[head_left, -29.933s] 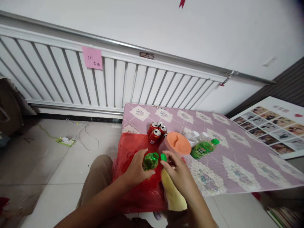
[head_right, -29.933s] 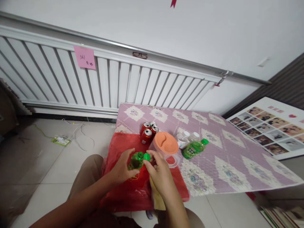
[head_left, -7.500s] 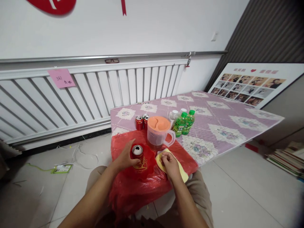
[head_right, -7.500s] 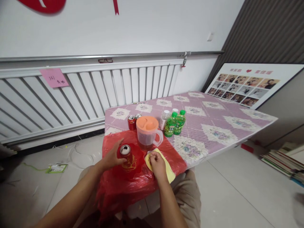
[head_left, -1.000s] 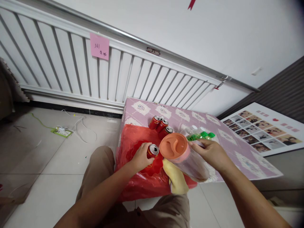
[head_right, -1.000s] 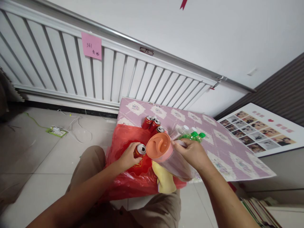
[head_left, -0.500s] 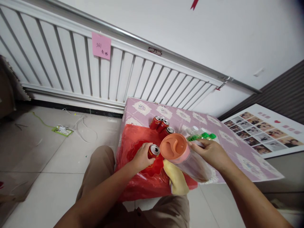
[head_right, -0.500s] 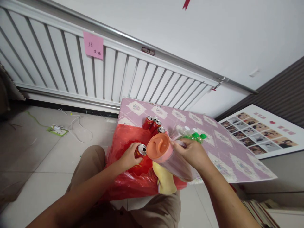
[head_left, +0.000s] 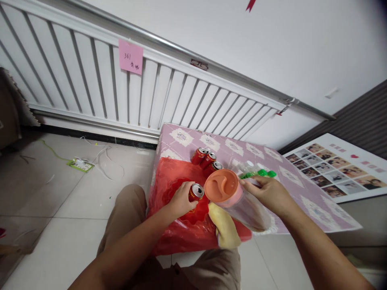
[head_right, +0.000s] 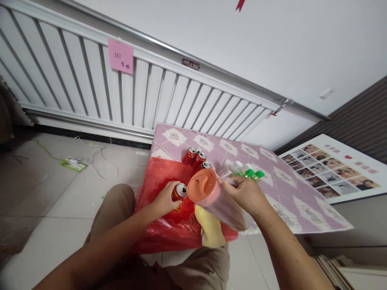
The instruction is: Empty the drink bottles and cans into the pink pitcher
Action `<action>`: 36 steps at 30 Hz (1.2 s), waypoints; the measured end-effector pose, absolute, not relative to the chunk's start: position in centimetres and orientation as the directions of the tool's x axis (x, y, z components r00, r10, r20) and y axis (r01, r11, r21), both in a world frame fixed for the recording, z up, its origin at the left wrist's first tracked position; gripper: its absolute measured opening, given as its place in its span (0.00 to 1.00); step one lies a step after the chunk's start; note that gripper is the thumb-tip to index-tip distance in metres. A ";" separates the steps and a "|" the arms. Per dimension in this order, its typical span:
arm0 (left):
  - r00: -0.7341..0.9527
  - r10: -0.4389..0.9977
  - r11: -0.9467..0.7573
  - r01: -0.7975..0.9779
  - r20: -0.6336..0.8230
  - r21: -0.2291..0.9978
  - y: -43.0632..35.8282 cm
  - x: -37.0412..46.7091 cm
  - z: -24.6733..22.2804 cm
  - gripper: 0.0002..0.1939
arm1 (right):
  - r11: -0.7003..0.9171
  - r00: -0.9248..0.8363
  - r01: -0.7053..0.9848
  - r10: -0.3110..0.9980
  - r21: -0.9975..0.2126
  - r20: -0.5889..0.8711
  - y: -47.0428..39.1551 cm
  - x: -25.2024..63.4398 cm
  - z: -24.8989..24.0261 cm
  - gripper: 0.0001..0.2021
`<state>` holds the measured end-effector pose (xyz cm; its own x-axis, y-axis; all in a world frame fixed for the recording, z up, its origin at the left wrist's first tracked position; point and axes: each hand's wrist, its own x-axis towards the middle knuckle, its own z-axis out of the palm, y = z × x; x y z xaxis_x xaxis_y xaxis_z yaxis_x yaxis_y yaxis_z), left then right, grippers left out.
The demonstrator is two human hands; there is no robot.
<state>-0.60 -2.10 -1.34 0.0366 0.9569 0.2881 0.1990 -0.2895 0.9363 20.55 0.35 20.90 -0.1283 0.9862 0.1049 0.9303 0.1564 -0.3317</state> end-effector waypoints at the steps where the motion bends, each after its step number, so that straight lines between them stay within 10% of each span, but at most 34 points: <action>1: 0.034 0.957 -0.289 0.196 0.288 0.937 -2.1 -0.6 -1.4 0.34 | 0.163 -0.136 0.930 0.985 -0.328 0.105 0.4 20.6 20.9 0.23; 36: 0.046 0.958 -0.286 0.210 0.283 0.935 -1.9 -0.7 -2.2 0.35 | 0.200 -0.163 0.933 0.976 -0.300 0.142 0.2 20.1 22.1 0.21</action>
